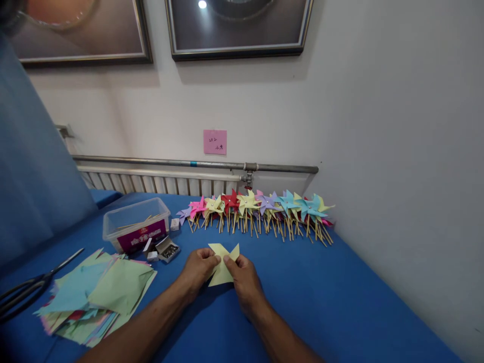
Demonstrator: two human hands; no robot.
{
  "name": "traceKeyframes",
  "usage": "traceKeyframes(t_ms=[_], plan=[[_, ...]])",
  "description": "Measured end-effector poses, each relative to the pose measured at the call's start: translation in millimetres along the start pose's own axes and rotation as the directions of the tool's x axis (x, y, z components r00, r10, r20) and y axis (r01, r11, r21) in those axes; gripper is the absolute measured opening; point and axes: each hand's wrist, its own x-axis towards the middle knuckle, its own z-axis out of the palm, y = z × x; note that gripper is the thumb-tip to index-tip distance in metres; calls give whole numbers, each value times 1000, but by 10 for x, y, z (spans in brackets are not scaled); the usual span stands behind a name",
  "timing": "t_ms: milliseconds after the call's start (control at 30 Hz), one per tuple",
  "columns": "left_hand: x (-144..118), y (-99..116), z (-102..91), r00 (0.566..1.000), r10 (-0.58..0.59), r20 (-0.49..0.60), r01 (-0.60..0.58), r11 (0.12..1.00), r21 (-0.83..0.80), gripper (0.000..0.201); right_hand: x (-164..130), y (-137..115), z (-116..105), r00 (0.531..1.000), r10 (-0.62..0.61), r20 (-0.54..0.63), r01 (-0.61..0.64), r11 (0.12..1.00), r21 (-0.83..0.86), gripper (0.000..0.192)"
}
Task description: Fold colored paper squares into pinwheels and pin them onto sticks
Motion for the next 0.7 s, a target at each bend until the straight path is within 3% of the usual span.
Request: traceKeyframes(t_ms=[333,567,700], plan=[[26,-52,-19,999,11,41,-10,1000,-27,25,16,-1,-21,1000,-7,-16,7,1000,-3,42],[45,-71,-32,988,150,33,-152,984,91,23,146,-43,-133,991,-28,-131,32,999,33,43],[34,-44,-26,994,107,29,-108,993,38,25,146,-42,-132,993,-24,-117,31,998,57,40]])
